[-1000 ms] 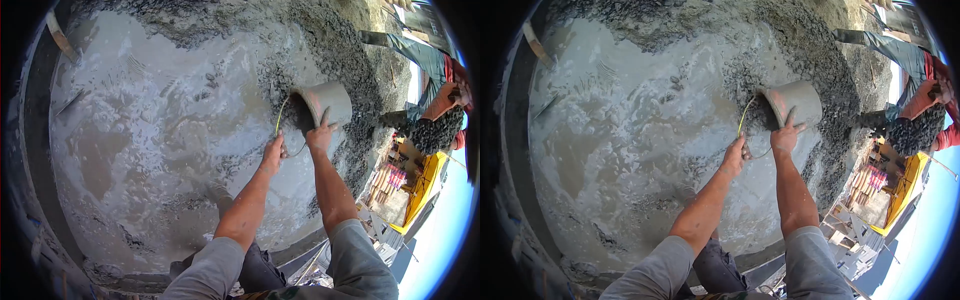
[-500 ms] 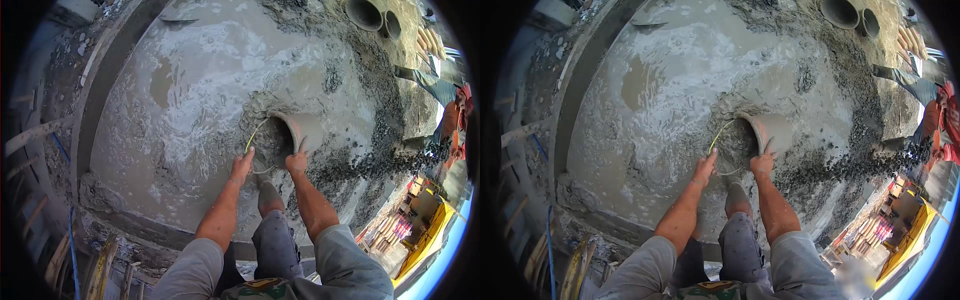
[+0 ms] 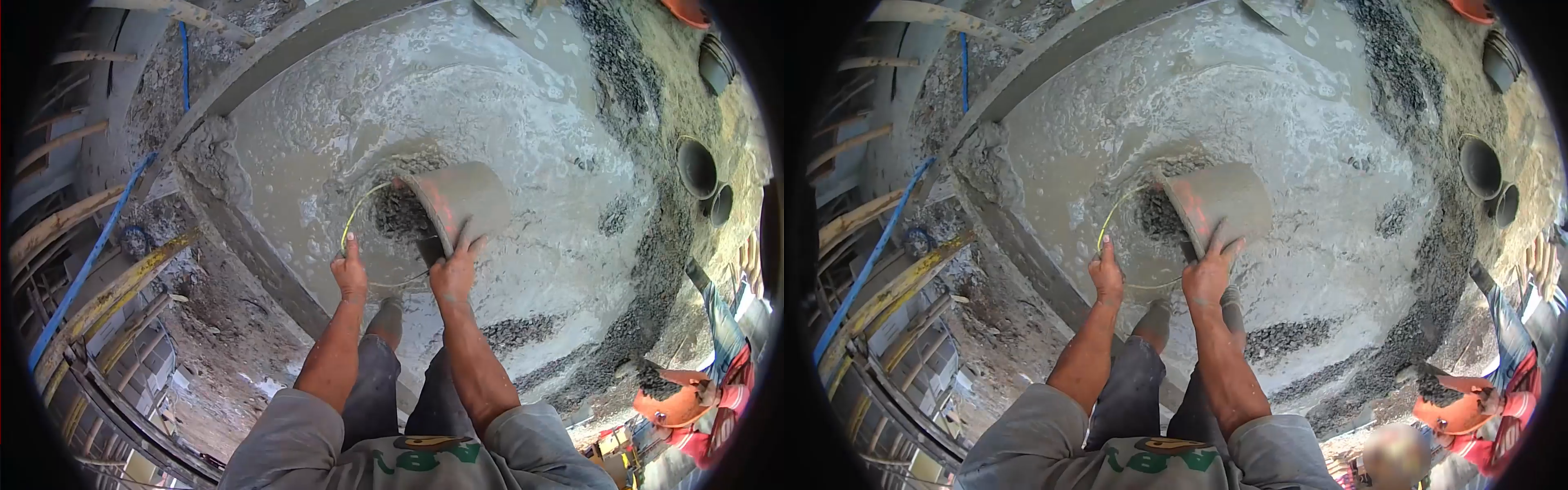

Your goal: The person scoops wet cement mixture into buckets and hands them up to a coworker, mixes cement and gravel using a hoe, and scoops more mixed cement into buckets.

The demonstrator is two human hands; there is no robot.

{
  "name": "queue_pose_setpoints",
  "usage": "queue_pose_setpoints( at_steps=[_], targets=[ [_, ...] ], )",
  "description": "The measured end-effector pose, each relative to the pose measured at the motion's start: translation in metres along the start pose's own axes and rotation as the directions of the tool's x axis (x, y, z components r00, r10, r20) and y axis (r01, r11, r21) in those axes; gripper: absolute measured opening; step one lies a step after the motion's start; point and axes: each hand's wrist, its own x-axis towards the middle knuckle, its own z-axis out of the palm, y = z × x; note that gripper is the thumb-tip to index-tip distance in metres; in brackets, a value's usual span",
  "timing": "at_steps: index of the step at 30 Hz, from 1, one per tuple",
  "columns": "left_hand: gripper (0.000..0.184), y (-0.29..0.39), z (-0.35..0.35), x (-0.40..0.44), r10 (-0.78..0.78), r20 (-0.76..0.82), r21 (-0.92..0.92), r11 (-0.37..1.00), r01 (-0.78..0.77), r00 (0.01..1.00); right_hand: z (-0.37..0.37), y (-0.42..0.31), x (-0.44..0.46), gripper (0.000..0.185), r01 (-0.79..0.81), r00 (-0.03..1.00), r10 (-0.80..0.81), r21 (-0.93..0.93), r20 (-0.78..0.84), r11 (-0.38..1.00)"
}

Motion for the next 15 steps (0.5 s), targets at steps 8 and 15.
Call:
queue_pose_setpoints(
  at_steps=[8,15],
  targets=[
    [0.054,0.083,0.13,0.005,-0.129,0.386,-0.516,0.79,0.33,0.913,-0.032,-0.037,0.146,0.093,0.298,0.911,-0.344,-0.21,-0.229,0.931],
    [0.047,-0.009,0.155,0.072,-0.052,0.673,-0.651,0.434,0.623,0.738,0.076,-0.064,0.214,0.097,0.331,0.942,-0.327,-0.408,0.082,0.851]
  ],
)
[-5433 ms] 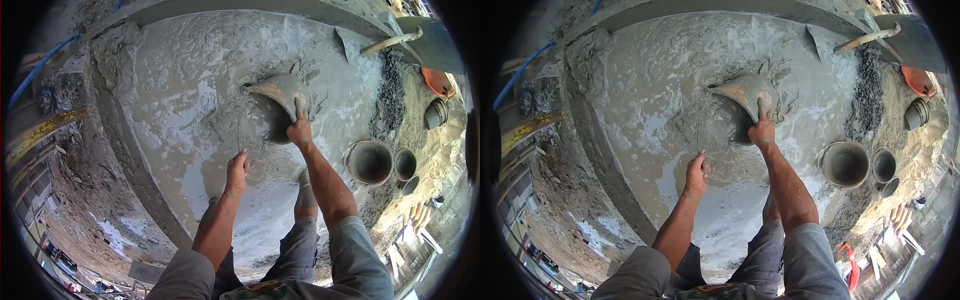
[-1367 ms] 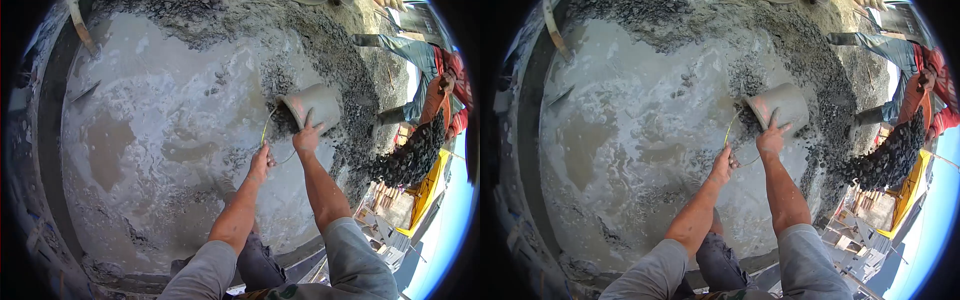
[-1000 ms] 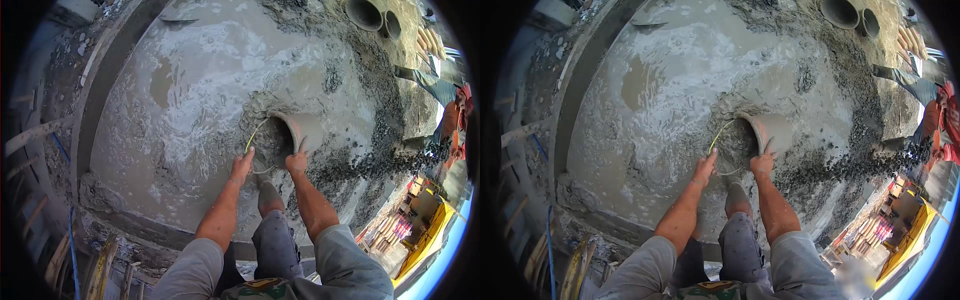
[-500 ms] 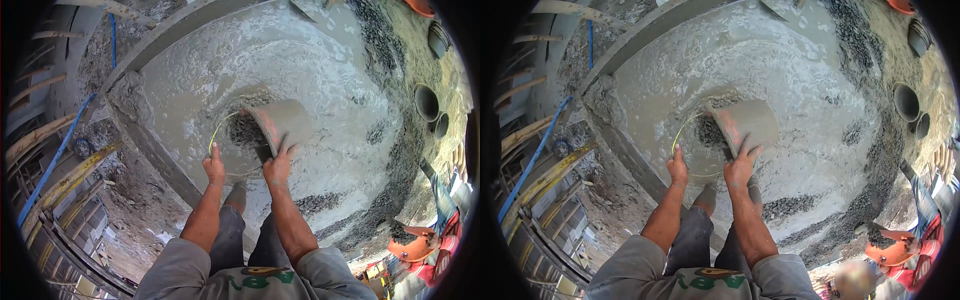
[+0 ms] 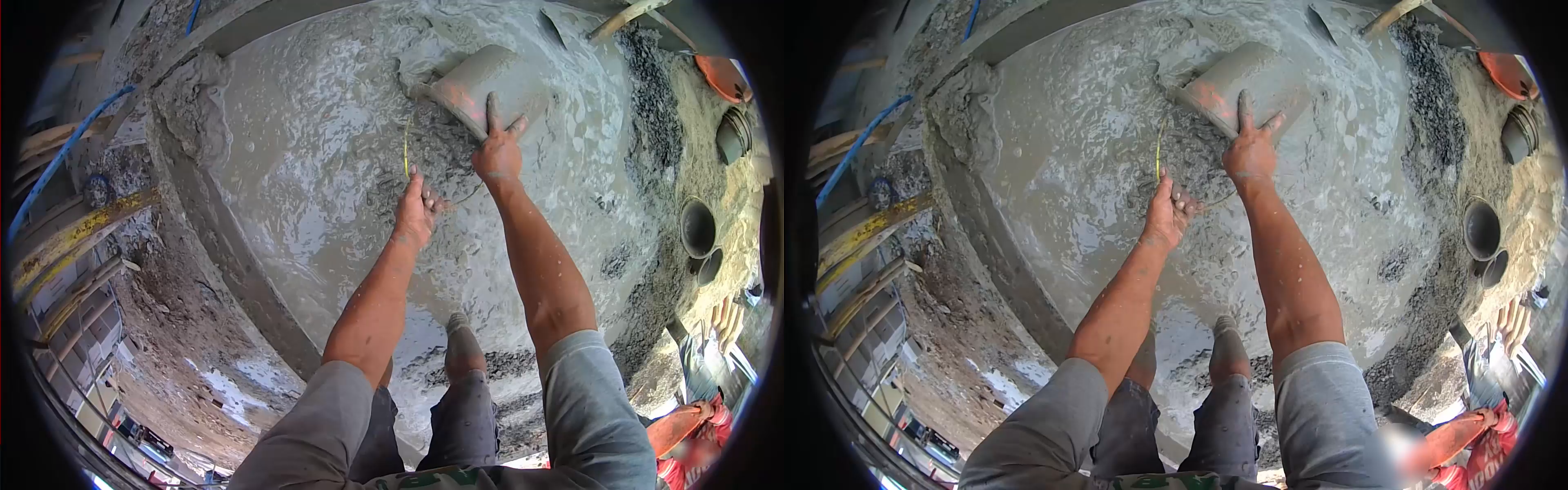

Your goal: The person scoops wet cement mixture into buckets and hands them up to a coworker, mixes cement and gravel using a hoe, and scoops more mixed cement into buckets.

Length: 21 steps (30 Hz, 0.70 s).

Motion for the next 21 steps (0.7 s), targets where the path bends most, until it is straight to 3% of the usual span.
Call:
queue_pose_setpoints(
  at_steps=[4,7,9,10,13,16,19,21],
  targets=[
    [0.047,-0.044,-0.035,-0.073,0.026,-0.061,-0.214,0.976,-0.038,0.998,0.001,-0.01,-0.035,0.1,0.187,0.965,-0.172,-0.059,0.199,0.981],
    [0.048,-0.061,-0.059,-0.124,0.016,-0.165,-0.233,0.971,-0.054,0.986,0.0,0.005,-0.088,0.1,0.284,0.924,-0.269,-0.016,0.27,0.959],
    [0.05,-0.077,-0.079,-0.155,0.013,-0.241,-0.21,0.976,-0.065,0.97,-0.008,0.008,-0.126,0.098,0.224,0.912,-0.224,0.039,0.344,0.974],
    [0.05,-0.088,-0.089,-0.167,0.016,-0.281,-0.198,0.977,-0.074,0.959,-0.011,0.017,-0.144,0.096,0.27,0.908,-0.272,0.049,0.32,0.961],
    [0.053,-0.112,-0.107,-0.204,0.009,-0.428,-0.132,0.989,-0.073,0.904,-0.027,0.027,-0.186,0.085,0.328,0.877,-0.32,0.039,0.358,0.944],
    [0.054,-0.118,-0.093,-0.222,-0.081,-0.641,-0.22,0.972,-0.082,0.763,-0.047,0.014,-0.194,0.08,0.442,0.805,-0.382,-0.029,0.453,0.897],
    [0.053,-0.114,-0.064,-0.222,-0.154,-0.611,-0.299,0.953,-0.046,0.777,-0.062,-0.004,-0.179,0.079,0.523,0.751,-0.415,-0.079,0.513,0.849],
    [0.05,-0.102,-0.065,-0.213,-0.11,-0.599,-0.253,0.966,-0.057,0.793,-0.071,-0.013,-0.182,0.08,0.512,0.781,-0.393,-0.136,0.486,0.848]
  ],
)
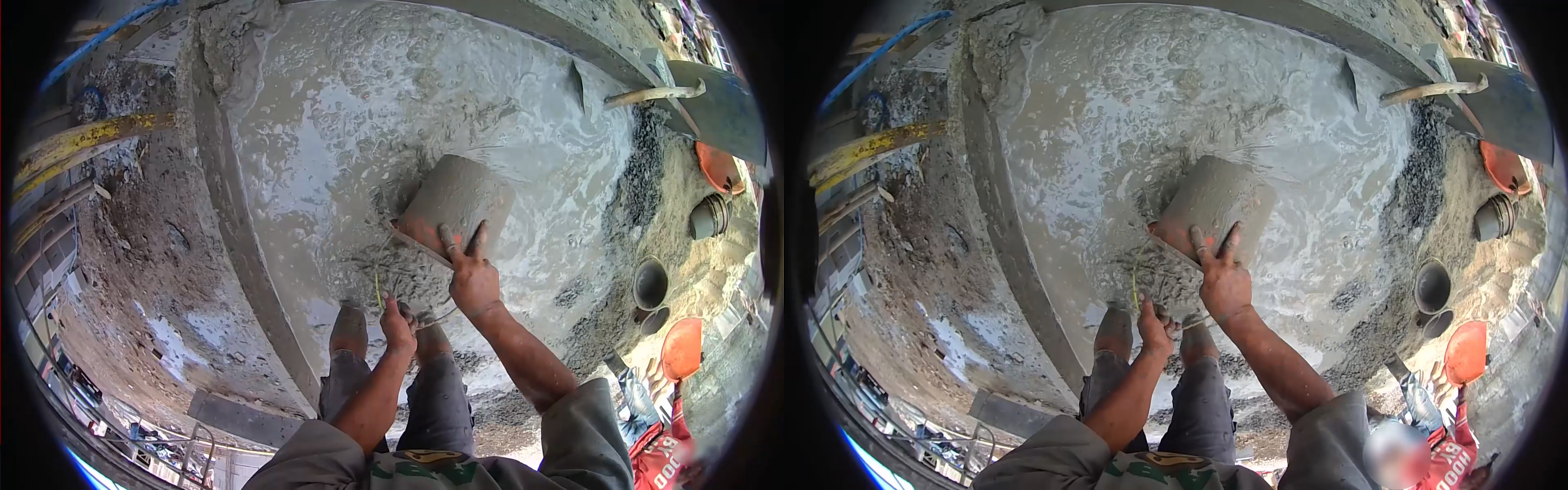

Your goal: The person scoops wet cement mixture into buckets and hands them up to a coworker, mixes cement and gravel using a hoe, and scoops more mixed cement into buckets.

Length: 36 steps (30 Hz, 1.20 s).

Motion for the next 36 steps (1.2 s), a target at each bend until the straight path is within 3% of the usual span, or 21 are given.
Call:
queue_pose_setpoints(
  at_steps=[4,6,7,9,11,13,14,15,16,18,19,20,21,22,24,28,30,32,34,35,36],
  targets=[
    [0.049,0.064,0.038,-0.001,0.088,0.158,0.198,0.973,-0.119,0.983,0.044,-0.028,-0.026,0.076,0.037,0.961,-0.034,0.004,-0.275,0.999],
    [0.049,0.079,0.035,0.004,0.173,0.141,0.396,0.893,-0.215,0.975,0.078,-0.049,-0.046,0.071,0.076,0.996,-0.059,0.297,-0.065,0.952],
    [0.049,0.083,0.031,0.018,0.237,0.123,0.525,0.808,-0.266,0.964,0.077,-0.051,-0.05,0.064,-0.07,0.989,0.01,0.419,0.144,0.905],
    [0.045,0.089,0.017,0.05,0.411,0.2,0.625,0.645,-0.439,0.89,0.067,-0.035,-0.042,0.051,0.012,0.965,0.129,0.529,-0.228,0.848],
    [0.042,0.109,0.02,0.046,0.281,0.203,0.593,0.727,-0.346,0.938,0.046,0.004,-0.012,0.048,-0.108,0.8,0.388,0.526,-0.458,0.844],
    [0.037,0.106,0.021,0.048,0.162,0.139,0.602,0.769,-0.213,0.977,0.055,0.066,0.036,0.06,-0.158,0.676,0.382,0.382,-0.631,0.911],
    [0.036,0.101,0.027,0.05,0.156,0.196,0.571,0.785,-0.242,0.968,0.065,0.097,0.064,0.065,-0.197,0.752,0.563,0.7,-0.341,0.687],
    [0.035,0.095,0.031,0.047,0.152,0.252,0.54,0.798,-0.269,0.956,0.064,0.117,0.091,0.067,-0.189,0.746,0.652,0.895,-0.137,0.404],
    [0.035,0.091,0.039,0.046,0.154,0.306,0.507,0.809,-0.298,0.939,0.052,0.119,0.11,0.061,-0.264,0.722,0.672,0.831,-0.167,0.49],
    [0.037,0.091,0.075,0.02,0.186,0.38,0.462,0.811,-0.36,0.906,0.032,0.109,0.121,0.053,-0.276,0.849,0.485,0.608,-0.208,0.744],
    [0.039,0.09,0.096,0.006,0.16,0.453,0.431,0.822,-0.372,0.877,0.037,0.1,0.119,0.051,-0.205,0.819,0.414,0.47,-0.399,0.859],
    [0.039,0.088,0.11,0.004,0.177,0.397,0.626,0.666,-0.406,0.901,0.039,0.085,0.117,0.049,-0.144,0.762,0.3,0.302,-0.574,0.942],
    [0.036,0.085,0.118,0.002,0.271,0.475,0.538,0.663,-0.521,0.837,0.02,0.072,0.114,0.046,-0.242,0.717,0.452,0.418,-0.531,0.876],
    [0.033,0.088,0.129,0.002,0.377,0.544,0.429,0.643,-0.634,0.75,0.009,0.073,0.119,0.045,-0.228,0.704,0.473,0.463,-0.53,0.857],
    [0.026,0.103,0.14,-0.006,0.403,0.541,0.363,0.68,-0.637,0.738,-0.01,0.063,0.109,0.043,-0.235,0.696,0.533,0.548,-0.482,0.803],
    [0.017,0.16,0.174,-0.024,0.288,0.563,0.313,0.794,-0.522,0.775,-0.091,0.034,0.127,0.038,-0.002,0.62,0.397,0.505,-0.677,0.863],
    [0.018,0.192,0.207,-0.026,0.368,0.586,0.085,0.858,-0.506,0.722,-0.138,0.007,0.161,0.045,0.227,0.469,0.208,0.344,-0.859,0.911],
    [0.02,0.206,0.222,0.036,0.343,0.648,0.036,0.879,-0.476,0.681,-0.168,-0.004,0.213,0.062,0.26,0.537,0.135,0.315,-0.833,0.913],
    [0.025,0.204,0.233,0.087,0.282,0.611,-0.053,0.947,-0.317,0.74,-0.167,-0.024,0.272,0.079,0.406,0.552,-0.205,0.045,-0.808,0.913],
    [0.028,0.199,0.232,0.107,0.251,0.596,-0.103,0.966,-0.237,0.763,-0.129,-0.012,0.331,0.05,0.256,0.374,-0.557,-0.495,-0.741,0.83],
    [0.029,0.188,0.218,0.119,0.24,0.602,-0.13,0.97,-0.204,0.761,-0.11,-0.024,0.337,0.051,0.22,0.528,-0.585,-0.566,-0.616,0.794]
  ],
)
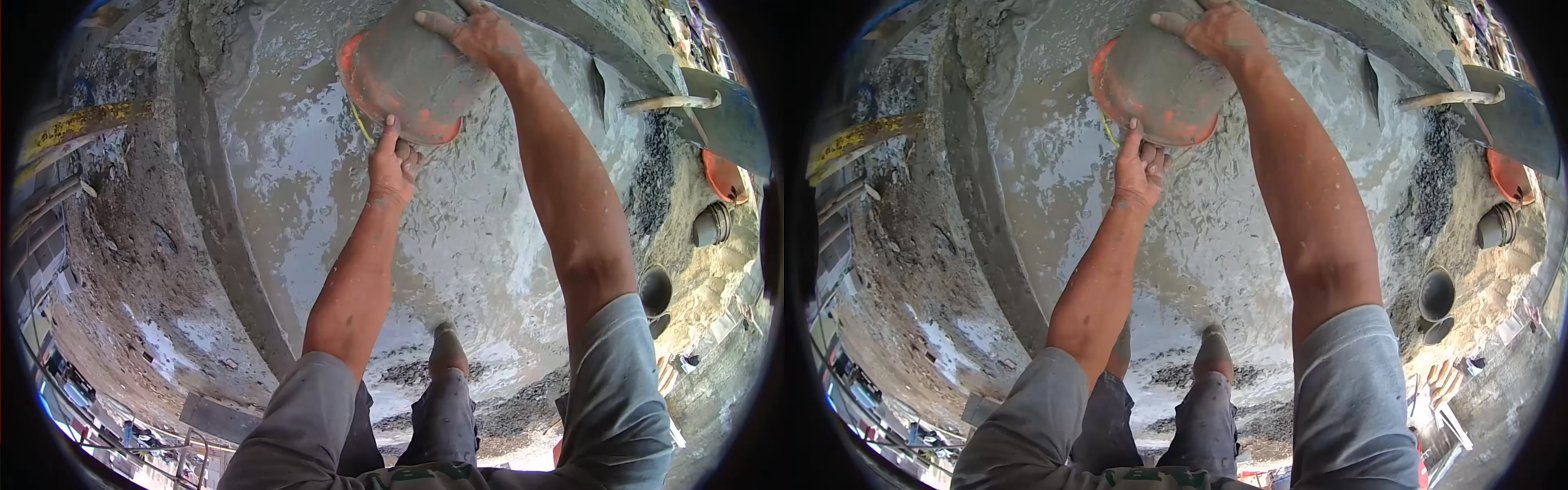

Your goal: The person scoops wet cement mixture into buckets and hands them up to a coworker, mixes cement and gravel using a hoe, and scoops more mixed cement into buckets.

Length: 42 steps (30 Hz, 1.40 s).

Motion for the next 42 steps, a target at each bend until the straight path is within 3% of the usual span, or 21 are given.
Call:
queue_pose_setpoints(
  at_steps=[1,2,3,6,9,12,14,15,17,19,22,23,24,26,29,31,32,34,37,38,42],
  targets=[
    [0.031,-0.012,-0.021,-0.013,-0.008,0.001,-0.049,0.999,0.008,1.0,0.012,-0.019,-0.001,0.052,0.07,0.98,-0.059,-0.052,0.19,0.996],
    [0.032,-0.027,-0.038,-0.033,-0.018,-0.011,-0.103,0.995,0.017,1.0,-0.026,-0.058,0.004,0.084,-0.244,0.8,0.083,0.195,0.594,0.95],
    [0.035,-0.046,-0.04,-0.054,-0.014,-0.11,-0.178,0.984,-0.006,0.994,-0.028,-0.081,-0.011,0.085,-0.268,0.747,0.078,0.192,0.66,0.944],
    [0.035,-0.082,-0.055,-0.102,-0.088,-0.174,-0.314,0.949,0.029,0.981,-0.05,-0.106,-0.042,0.086,-0.284,0.626,0.075,0.138,0.776,0.949],
    [0.038,-0.1,-0.053,-0.162,-0.065,-0.241,-0.252,0.968,0.002,0.968,-0.068,-0.114,-0.083,0.082,-0.28,0.513,0.07,0.09,0.855,0.956],
    [0.035,-0.134,-0.062,-0.219,-0.058,-0.334,-0.155,0.988,0.006,0.941,-0.056,-0.094,-0.175,0.083,-0.254,0.636,-0.143,0.382,0.758,0.889],
    [0.032,-0.155,-0.053,-0.246,-0.055,-0.356,-0.043,0.998,0.042,0.933,-0.106,-0.064,-0.212,0.087,-0.482,0.62,-0.076,0.456,0.781,0.748],
    [0.03,-0.16,-0.037,-0.263,-0.056,-0.359,0.045,0.996,0.077,0.932,-0.139,-0.045,-0.22,0.086,-0.665,0.525,0.031,0.387,0.851,0.639],
    [0.024,-0.181,-0.01,-0.287,-0.037,-0.381,0.174,0.978,0.111,0.924,-0.144,-0.003,-0.272,0.083,-0.813,0.48,0.092,0.402,0.873,0.422],
    [0.012,-0.205,0.017,-0.307,-0.028,-0.296,0.268,0.957,0.111,0.955,-0.174,0.034,-0.307,0.076,-0.908,0.364,0.154,0.313,0.918,0.279],
    [0.016,-0.224,0.039,-0.308,-0.119,-0.107,0.442,0.884,0.155,0.987,-0.214,0.083,-0.352,0.067,-0.892,0.407,0.293,0.445,0.865,-0.077],
    [0.017,-0.225,0.05,-0.294,-0.109,-0.015,0.483,0.87,0.103,0.994,-0.223,0.098,-0.364,0.063,-0.88,0.395,0.381,0.463,0.836,-0.105],
    [0.018,-0.227,0.061,-0.278,-0.101,0.079,0.513,0.857,0.046,0.992,-0.227,0.113,-0.373,0.059,-0.917,0.32,0.523,0.397,0.79,-0.039],
    [0.021,-0.233,0.075,-0.245,-0.186,0.1,0.59,0.802,0.092,0.977,-0.222,0.121,-0.38,0.058,-0.904,0.282,0.701,0.427,0.655,-0.035],
    [0.026,-0.276,0.033,-0.194,-0.163,0.008,0.538,0.833,0.133,0.987,-0.172,0.109,-0.379,0.062,-0.938,0.128,0.793,0.333,0.596,-0.099],
    [0.03,-0.291,-0.021,-0.177,-0.134,-0.07,0.498,0.854,0.151,0.988,-0.099,0.082,-0.401,0.074,-0.934,0.315,0.888,0.275,0.335,0.228],
    [0.034,-0.288,-0.047,-0.173,-0.121,-0.114,0.477,0.864,0.161,0.986,-0.097,0.062,-0.385,0.075,-0.95,0.299,0.898,0.188,0.323,0.249],
    [0.042,-0.261,-0.092,-0.18,-0.147,-0.096,0.437,0.882,0.175,0.984,-0.088,0.057,-0.375,0.074,-0.926,0.376,0.861,0.165,0.341,0.339],
    [0.042,-0.237,-0.142,-0.206,-0.174,-0.144,0.494,0.841,0.223,0.974,-0.065,0.051,-0.401,0.073,-0.947,0.252,0.787,0.31,0.564,0.081],
    [0.041,-0.228,-0.145,-0.222,-0.164,-0.149,0.46,0.862,0.215,0.975,-0.059,0.026,-0.415,0.071,-0.945,0.289,0.805,0.287,0.518,0.155],
    [0.031,-0.167,-0.206,-0.283,-0.173,-0.128,0.585,0.782,0.215,0.977,-0.055,-0.054,-0.453,0.074,-0.795,0.182,0.544,0.448,0.819,-0.409]
  ],
)
